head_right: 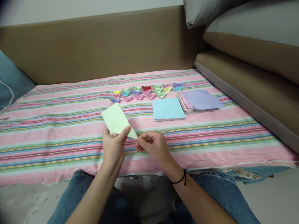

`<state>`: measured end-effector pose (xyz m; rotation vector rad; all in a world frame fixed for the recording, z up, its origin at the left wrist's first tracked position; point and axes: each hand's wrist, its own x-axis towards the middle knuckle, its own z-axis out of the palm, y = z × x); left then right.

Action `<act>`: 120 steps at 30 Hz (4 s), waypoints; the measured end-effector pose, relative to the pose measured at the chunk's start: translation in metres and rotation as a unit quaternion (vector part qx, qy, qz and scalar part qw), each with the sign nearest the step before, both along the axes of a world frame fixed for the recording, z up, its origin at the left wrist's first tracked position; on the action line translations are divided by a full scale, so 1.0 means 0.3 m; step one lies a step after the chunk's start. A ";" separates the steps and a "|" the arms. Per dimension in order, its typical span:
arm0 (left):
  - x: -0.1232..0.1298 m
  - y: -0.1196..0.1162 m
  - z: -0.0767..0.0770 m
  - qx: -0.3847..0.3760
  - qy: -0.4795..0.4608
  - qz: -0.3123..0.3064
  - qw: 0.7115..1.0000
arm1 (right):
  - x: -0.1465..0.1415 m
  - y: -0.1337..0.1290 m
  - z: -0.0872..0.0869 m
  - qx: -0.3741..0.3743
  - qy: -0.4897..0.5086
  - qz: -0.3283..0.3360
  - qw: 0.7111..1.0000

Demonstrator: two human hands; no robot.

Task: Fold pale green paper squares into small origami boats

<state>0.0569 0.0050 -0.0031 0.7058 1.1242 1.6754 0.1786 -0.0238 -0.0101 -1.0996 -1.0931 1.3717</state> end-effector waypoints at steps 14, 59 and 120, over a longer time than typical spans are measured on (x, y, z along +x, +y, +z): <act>0.008 -0.003 -0.005 0.020 0.003 0.004 1.000 | 0.035 0.011 0.019 -0.013 -0.021 0.032 0.999; 0.016 -0.035 0.006 -0.004 0.043 -0.077 0.996 | 0.024 0.013 0.004 0.024 -0.030 0.030 0.999; -0.057 -0.009 0.007 0.021 0.056 -0.214 0.975 | 0.092 0.044 -0.024 0.053 -0.038 -0.061 0.996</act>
